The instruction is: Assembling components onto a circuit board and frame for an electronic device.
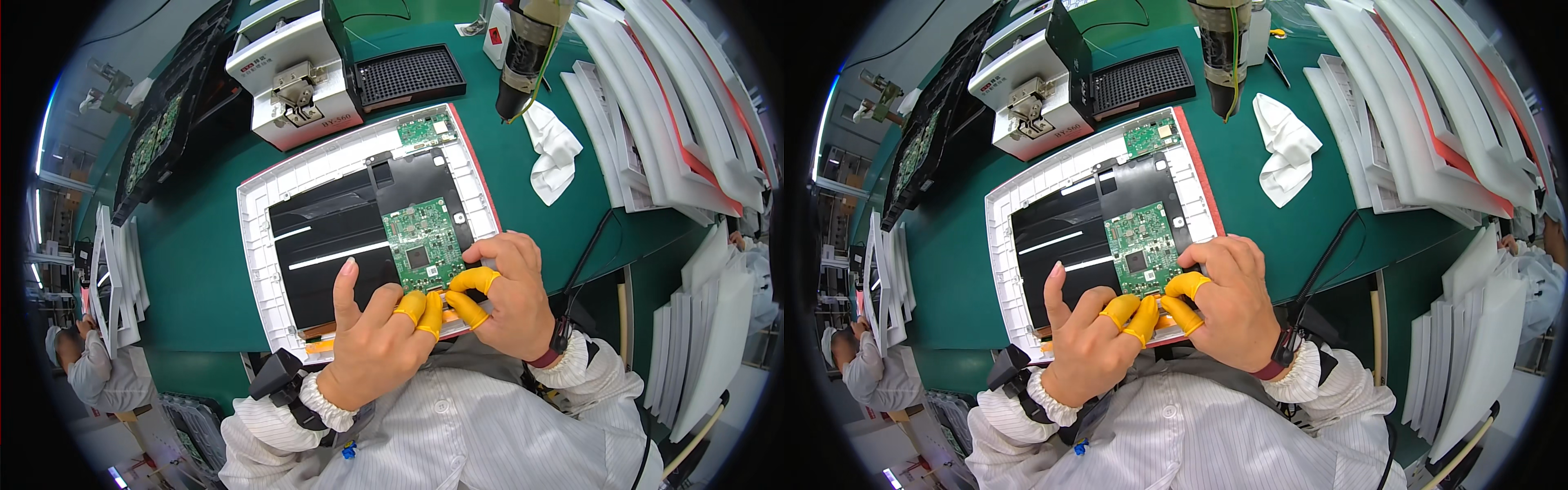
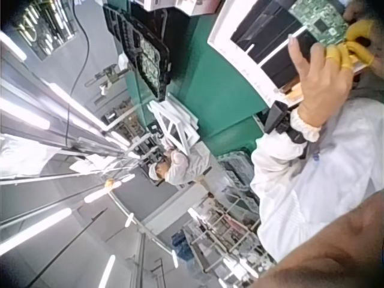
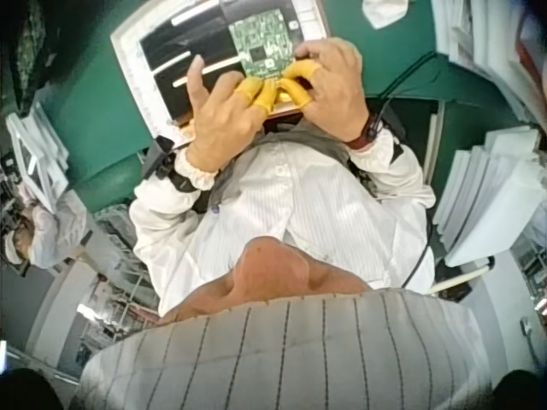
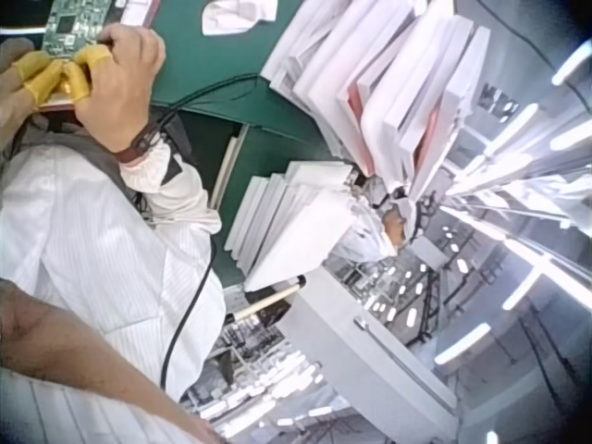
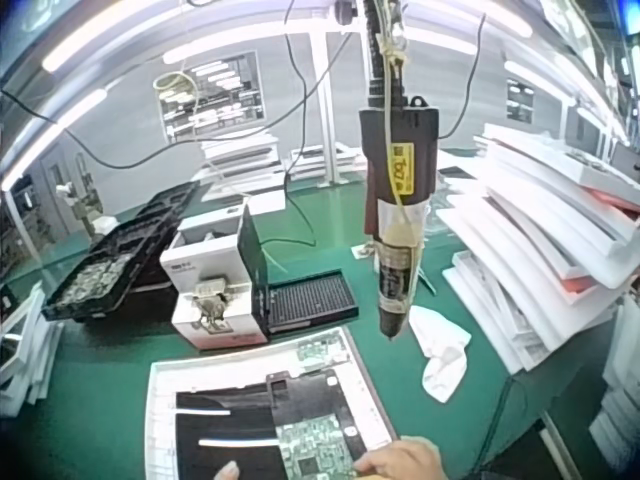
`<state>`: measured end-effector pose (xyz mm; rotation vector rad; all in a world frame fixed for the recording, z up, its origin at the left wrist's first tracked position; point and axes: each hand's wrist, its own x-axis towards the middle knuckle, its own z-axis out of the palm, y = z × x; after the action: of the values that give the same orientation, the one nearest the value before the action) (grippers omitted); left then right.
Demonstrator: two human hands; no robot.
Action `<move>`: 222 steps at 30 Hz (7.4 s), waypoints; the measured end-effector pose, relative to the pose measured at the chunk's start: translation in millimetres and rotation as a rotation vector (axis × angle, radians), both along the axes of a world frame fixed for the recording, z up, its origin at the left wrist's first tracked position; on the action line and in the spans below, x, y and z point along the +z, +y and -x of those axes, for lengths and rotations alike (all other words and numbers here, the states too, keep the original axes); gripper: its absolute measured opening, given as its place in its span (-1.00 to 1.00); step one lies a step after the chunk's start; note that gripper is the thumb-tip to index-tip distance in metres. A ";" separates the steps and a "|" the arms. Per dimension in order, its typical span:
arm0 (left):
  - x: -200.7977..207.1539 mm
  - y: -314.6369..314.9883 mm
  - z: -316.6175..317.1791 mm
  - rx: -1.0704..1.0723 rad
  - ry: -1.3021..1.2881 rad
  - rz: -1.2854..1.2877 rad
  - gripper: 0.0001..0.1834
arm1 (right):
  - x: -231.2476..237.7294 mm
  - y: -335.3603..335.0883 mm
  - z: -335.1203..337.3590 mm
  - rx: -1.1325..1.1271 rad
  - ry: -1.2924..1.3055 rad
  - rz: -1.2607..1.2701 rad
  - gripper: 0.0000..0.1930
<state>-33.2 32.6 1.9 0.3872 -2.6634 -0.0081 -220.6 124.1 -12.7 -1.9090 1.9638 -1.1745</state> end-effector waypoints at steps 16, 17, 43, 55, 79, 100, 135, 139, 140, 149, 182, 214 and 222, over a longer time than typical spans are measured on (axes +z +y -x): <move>-0.9 2.3 -0.5 0.027 0.011 -0.021 -0.85 | -1.5 0.2 -1.7 -0.013 -0.009 0.032 -0.76; 0.1 2.2 -0.5 0.022 0.003 -0.020 -0.85 | -1.2 0.2 -1.6 -0.014 -0.009 0.032 -0.76; 1.2 3.0 -1.4 0.033 -0.028 -0.022 -0.82 | 14.6 1.7 10.6 0.231 0.325 -0.075 -0.89; 0.8 3.6 -0.7 0.052 0.030 -0.034 -0.89 | 32.2 1.5 1.3 0.290 0.481 -0.149 -0.87; 13.7 7.2 -11.8 0.095 -0.230 -0.011 -0.74 | 19.8 6.7 7.1 0.194 0.282 -0.138 -0.92; 39.7 -21.5 -30.5 0.083 -0.304 -0.308 -0.61 | 18.6 11.4 7.9 0.182 0.007 -0.038 -0.69; -0.7 -16.6 -30.1 0.134 -0.032 -0.357 -0.73 | 9.2 -8.7 -14.7 0.201 0.210 -0.081 -0.94; 0.5 -15.8 -28.1 0.140 -0.034 -0.395 -0.79 | 8.8 -9.1 -13.5 0.206 0.210 -0.077 -0.94; 0.8 -15.3 -27.4 0.137 -0.027 -0.411 -0.86 | 8.9 -9.0 -12.9 0.214 0.208 -0.075 -0.94; 2.9 -15.1 -26.2 0.123 -0.033 -0.418 -0.89 | 6.0 -8.3 -13.8 0.217 0.195 -0.055 -0.94; 11.5 -13.0 -32.4 -0.027 -0.116 -0.055 -0.94 | 8.4 -8.7 -13.4 0.136 0.196 -0.030 -0.94; 12.1 -18.2 -33.9 -0.088 -0.099 -0.141 -0.90 | 10.3 -11.1 -14.6 0.179 0.219 -0.045 -0.91; 10.4 -19.1 -33.6 -0.118 -0.075 -0.154 -0.91 | 12.0 -10.0 -17.4 0.155 0.240 -0.058 -0.92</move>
<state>0.3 13.4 12.3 0.2829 -2.7648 -0.2401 -203.2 114.0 -0.8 -2.2146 1.8921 -0.8749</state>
